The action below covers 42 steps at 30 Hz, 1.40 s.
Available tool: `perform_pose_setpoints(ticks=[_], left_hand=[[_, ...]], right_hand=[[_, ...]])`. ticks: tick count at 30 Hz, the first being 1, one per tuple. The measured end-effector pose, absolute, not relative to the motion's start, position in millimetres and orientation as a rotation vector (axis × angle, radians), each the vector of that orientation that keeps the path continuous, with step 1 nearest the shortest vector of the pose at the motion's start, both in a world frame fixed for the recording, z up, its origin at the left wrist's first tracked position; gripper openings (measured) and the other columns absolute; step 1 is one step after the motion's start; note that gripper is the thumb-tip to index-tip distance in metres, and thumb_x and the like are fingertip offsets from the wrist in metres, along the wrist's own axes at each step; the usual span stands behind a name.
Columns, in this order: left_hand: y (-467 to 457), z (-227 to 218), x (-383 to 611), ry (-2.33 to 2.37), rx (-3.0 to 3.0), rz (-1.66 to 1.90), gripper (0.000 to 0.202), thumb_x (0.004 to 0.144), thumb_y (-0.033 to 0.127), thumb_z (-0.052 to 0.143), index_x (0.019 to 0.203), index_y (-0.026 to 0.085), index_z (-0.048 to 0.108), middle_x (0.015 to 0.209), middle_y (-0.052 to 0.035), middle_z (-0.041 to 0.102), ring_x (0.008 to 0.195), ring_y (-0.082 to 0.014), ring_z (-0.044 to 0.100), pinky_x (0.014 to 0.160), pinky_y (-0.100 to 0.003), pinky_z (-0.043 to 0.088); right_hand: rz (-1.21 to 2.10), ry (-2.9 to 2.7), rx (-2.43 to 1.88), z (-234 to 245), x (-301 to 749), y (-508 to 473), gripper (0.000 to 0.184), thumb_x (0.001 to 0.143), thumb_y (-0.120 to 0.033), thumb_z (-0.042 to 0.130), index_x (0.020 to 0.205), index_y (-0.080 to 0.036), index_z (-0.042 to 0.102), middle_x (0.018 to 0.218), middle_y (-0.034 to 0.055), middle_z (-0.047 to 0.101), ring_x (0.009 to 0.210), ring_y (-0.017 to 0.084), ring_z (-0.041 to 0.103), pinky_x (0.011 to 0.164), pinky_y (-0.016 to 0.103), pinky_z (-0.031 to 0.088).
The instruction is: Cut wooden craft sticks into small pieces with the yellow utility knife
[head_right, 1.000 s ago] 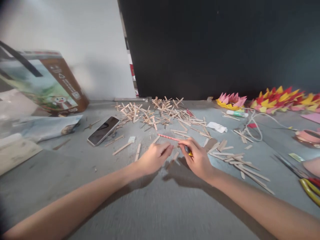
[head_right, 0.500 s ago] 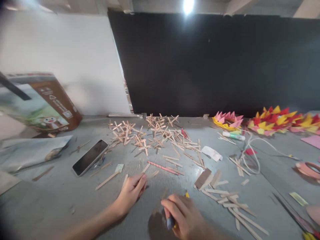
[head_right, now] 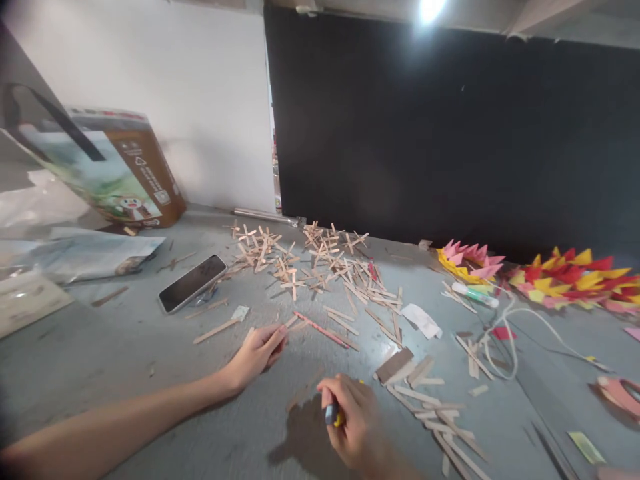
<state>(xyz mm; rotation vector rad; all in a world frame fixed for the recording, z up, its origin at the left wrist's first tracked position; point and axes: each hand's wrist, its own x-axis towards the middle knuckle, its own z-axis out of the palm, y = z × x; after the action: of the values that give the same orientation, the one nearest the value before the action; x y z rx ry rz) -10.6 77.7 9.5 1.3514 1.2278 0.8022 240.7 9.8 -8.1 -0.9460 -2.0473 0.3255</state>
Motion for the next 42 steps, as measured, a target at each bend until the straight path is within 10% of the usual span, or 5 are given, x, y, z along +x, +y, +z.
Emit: perform_pose_setpoints(ticks=[25,42], left_hand=[[74.0,2.6,-15.3,1.075,1.217,0.919,0.048,0.105,0.058,0.044,0.139,0.024,0.04,0.059,0.0112,0.05,0.044,-0.009,0.038,0.044,-0.017,0.03],[75.2,-1.7,-9.7,1.091,1.132,0.983,0.042,0.099,0.063,0.053,0.113,0.027,0.036,0.056,0.0124,0.053,0.038,-0.0086,0.037,0.039,-0.016,0.028]], right_hand=[[0.387,-2.028,-0.955,-3.8,235.1,14.4,0.018,0.102,-0.012,0.052,0.11,-0.025,0.063,0.073,-0.0004,0.06,0.059,0.016,0.057,0.059,0.031,0.047],[0.374,-2.162,-0.923,-4.3,231.1,17.6,0.014,0.103,-0.012,0.049,0.106,-0.023,0.058,0.075,-0.0016,0.055,0.063,0.015,0.052,0.062,0.029,0.04]])
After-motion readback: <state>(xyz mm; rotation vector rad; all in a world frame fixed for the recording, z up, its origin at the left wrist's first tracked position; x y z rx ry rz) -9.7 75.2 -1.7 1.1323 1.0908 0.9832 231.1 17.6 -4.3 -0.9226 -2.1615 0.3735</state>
